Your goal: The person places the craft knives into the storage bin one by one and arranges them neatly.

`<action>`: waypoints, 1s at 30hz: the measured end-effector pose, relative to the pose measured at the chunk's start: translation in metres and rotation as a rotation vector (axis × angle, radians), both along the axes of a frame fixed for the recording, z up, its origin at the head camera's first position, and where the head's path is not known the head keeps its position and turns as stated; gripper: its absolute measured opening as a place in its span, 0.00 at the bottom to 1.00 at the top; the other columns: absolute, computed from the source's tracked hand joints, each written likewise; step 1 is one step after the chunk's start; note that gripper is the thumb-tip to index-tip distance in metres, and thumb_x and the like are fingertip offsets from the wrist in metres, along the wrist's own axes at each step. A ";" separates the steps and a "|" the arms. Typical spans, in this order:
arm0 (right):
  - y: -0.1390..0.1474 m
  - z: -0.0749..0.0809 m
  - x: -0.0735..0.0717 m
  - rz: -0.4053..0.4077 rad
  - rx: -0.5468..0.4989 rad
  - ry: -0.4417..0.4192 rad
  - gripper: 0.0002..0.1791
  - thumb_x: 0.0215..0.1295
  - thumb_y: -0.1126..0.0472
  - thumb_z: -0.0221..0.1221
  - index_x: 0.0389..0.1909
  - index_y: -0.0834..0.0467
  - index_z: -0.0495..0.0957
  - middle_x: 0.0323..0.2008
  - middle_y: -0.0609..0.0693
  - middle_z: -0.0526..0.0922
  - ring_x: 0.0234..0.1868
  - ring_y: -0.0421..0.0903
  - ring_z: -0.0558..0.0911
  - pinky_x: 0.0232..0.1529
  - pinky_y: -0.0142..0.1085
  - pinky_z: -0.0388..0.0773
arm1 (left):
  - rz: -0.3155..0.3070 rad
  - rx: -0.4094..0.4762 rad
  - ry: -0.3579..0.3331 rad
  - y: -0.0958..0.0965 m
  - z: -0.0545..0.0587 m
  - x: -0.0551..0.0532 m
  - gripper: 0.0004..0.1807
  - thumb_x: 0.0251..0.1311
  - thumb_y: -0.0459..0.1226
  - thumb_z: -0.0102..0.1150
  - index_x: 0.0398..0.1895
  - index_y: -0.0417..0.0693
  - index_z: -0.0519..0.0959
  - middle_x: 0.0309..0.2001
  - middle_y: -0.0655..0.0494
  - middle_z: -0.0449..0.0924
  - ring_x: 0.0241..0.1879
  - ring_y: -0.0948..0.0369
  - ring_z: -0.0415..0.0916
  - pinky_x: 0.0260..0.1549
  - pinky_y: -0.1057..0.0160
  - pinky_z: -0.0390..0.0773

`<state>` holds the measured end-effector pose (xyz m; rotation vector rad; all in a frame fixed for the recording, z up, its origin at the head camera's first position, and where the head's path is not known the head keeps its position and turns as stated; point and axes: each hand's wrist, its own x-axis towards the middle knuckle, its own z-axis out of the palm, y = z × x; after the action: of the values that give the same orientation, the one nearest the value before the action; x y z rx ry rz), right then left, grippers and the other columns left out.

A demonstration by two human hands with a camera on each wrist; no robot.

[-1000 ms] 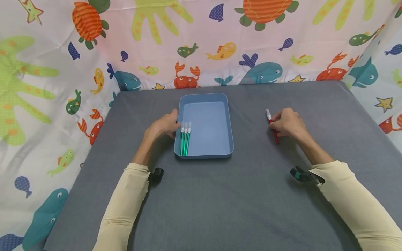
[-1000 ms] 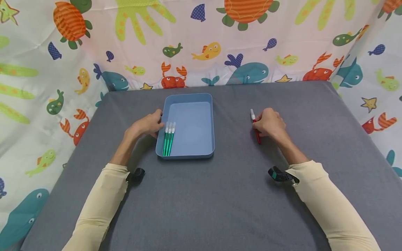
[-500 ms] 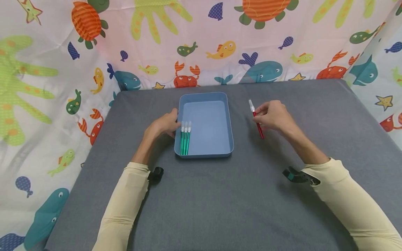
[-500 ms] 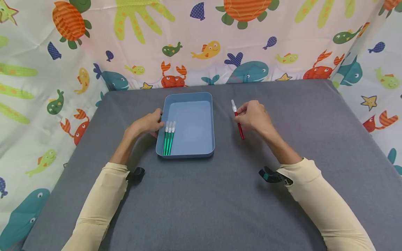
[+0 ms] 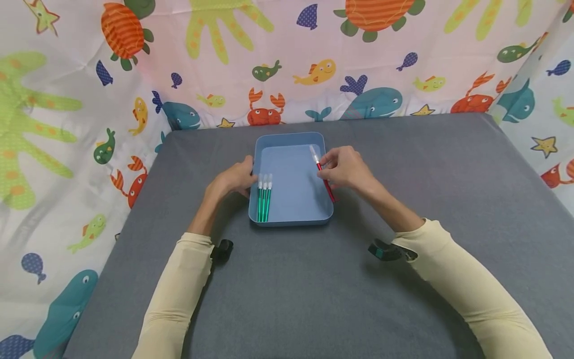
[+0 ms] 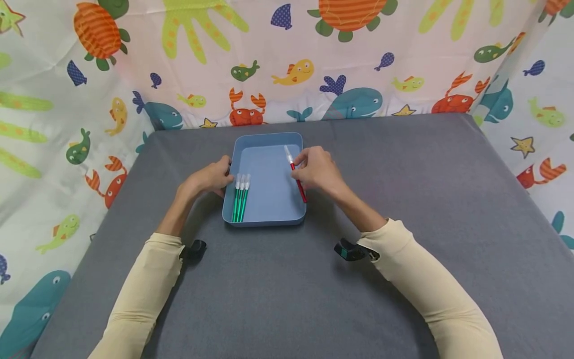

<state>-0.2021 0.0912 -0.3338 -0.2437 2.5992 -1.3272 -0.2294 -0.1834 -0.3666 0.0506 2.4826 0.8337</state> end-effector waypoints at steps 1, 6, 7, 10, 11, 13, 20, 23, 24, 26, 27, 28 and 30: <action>-0.005 -0.002 0.000 0.012 0.001 -0.008 0.13 0.53 0.63 0.63 0.40 0.63 0.77 0.31 0.58 0.79 0.29 0.52 0.81 0.29 0.43 0.82 | 0.002 0.006 -0.001 0.000 0.000 0.000 0.31 0.67 0.36 0.43 0.67 0.40 0.43 0.62 0.37 0.58 0.51 0.48 0.71 0.45 0.50 0.76; -0.029 -0.015 -0.001 0.067 0.016 -0.054 0.12 0.54 0.64 0.63 0.39 0.63 0.76 0.30 0.57 0.79 0.26 0.51 0.82 0.27 0.41 0.82 | 0.012 0.026 -0.002 0.001 0.000 0.000 0.30 0.67 0.35 0.43 0.67 0.41 0.43 0.61 0.38 0.58 0.52 0.47 0.70 0.42 0.51 0.78; -0.033 -0.017 -0.001 0.076 0.021 -0.059 0.12 0.54 0.64 0.63 0.38 0.63 0.76 0.30 0.56 0.79 0.26 0.51 0.82 0.27 0.41 0.82 | 0.012 0.028 -0.003 0.000 0.000 0.000 0.30 0.67 0.35 0.42 0.67 0.41 0.43 0.61 0.37 0.57 0.52 0.47 0.70 0.42 0.51 0.78; -0.044 -0.022 -0.001 0.087 0.029 -0.071 0.10 0.54 0.64 0.62 0.37 0.62 0.76 0.29 0.55 0.79 0.25 0.50 0.82 0.27 0.40 0.82 | 0.016 0.029 -0.006 0.000 0.001 0.000 0.30 0.67 0.35 0.42 0.67 0.41 0.43 0.62 0.37 0.57 0.52 0.47 0.69 0.42 0.50 0.78; -0.047 -0.024 -0.001 0.092 0.028 -0.077 0.10 0.54 0.64 0.62 0.37 0.62 0.75 0.29 0.55 0.79 0.25 0.50 0.82 0.27 0.40 0.82 | 0.015 0.029 -0.005 0.000 0.000 0.000 0.30 0.67 0.35 0.42 0.67 0.41 0.43 0.61 0.37 0.57 0.52 0.47 0.70 0.42 0.50 0.78; -0.053 -0.026 0.000 0.095 0.025 -0.082 0.09 0.54 0.65 0.62 0.36 0.62 0.75 0.29 0.56 0.78 0.25 0.50 0.82 0.27 0.40 0.81 | 0.010 0.028 -0.003 0.000 0.000 0.000 0.30 0.67 0.35 0.42 0.67 0.40 0.42 0.61 0.37 0.58 0.51 0.47 0.70 0.42 0.50 0.78; -0.070 -0.039 0.000 0.092 0.031 -0.117 0.09 0.53 0.66 0.63 0.34 0.62 0.74 0.31 0.57 0.76 0.25 0.48 0.81 0.22 0.35 0.81 | -0.003 0.010 0.008 0.000 -0.002 -0.001 0.30 0.67 0.36 0.43 0.67 0.41 0.43 0.61 0.38 0.58 0.50 0.49 0.71 0.44 0.50 0.77; -0.077 -0.041 0.000 0.089 0.054 -0.125 0.09 0.52 0.66 0.64 0.32 0.61 0.74 0.30 0.56 0.76 0.24 0.47 0.81 0.21 0.34 0.80 | 0.001 0.013 0.004 0.000 -0.001 -0.001 0.30 0.67 0.36 0.43 0.67 0.41 0.43 0.61 0.37 0.57 0.51 0.48 0.70 0.43 0.51 0.78; -0.079 -0.042 0.001 0.092 0.058 -0.127 0.09 0.51 0.66 0.64 0.32 0.61 0.74 0.30 0.56 0.77 0.23 0.47 0.81 0.21 0.34 0.80 | 0.003 0.012 0.002 0.000 0.000 -0.001 0.31 0.67 0.36 0.43 0.67 0.41 0.43 0.61 0.38 0.57 0.51 0.48 0.70 0.42 0.51 0.78; -0.083 -0.043 0.001 0.104 0.060 -0.129 0.09 0.51 0.66 0.65 0.31 0.61 0.74 0.28 0.56 0.78 0.23 0.47 0.81 0.21 0.34 0.80 | 0.007 0.009 -0.002 0.000 0.000 -0.001 0.31 0.67 0.36 0.43 0.67 0.41 0.43 0.62 0.37 0.57 0.52 0.48 0.70 0.43 0.52 0.78; -0.085 -0.043 0.002 0.111 0.059 -0.131 0.09 0.51 0.66 0.65 0.31 0.61 0.74 0.28 0.55 0.78 0.23 0.47 0.81 0.22 0.35 0.80 | 0.008 0.003 -0.005 0.000 0.001 -0.001 0.31 0.67 0.36 0.43 0.67 0.41 0.42 0.62 0.37 0.57 0.52 0.48 0.70 0.43 0.52 0.78; -0.086 -0.044 0.003 0.118 0.051 -0.134 0.09 0.51 0.66 0.65 0.31 0.61 0.73 0.28 0.55 0.78 0.23 0.47 0.82 0.23 0.35 0.81 | 0.010 -0.002 -0.008 0.000 0.001 -0.001 0.32 0.67 0.36 0.44 0.67 0.41 0.42 0.62 0.38 0.57 0.52 0.49 0.70 0.44 0.52 0.78; -0.089 -0.045 0.004 0.128 0.037 -0.136 0.10 0.51 0.66 0.65 0.31 0.61 0.73 0.28 0.55 0.77 0.24 0.47 0.82 0.23 0.35 0.81 | 0.001 -0.004 -0.005 0.001 0.001 -0.001 0.31 0.66 0.36 0.44 0.67 0.41 0.43 0.61 0.38 0.58 0.51 0.49 0.70 0.43 0.52 0.78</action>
<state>-0.1978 0.0018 -0.3787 -0.2972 2.4494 -1.2075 -0.2309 -0.1828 -0.3659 0.0453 2.4796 0.8277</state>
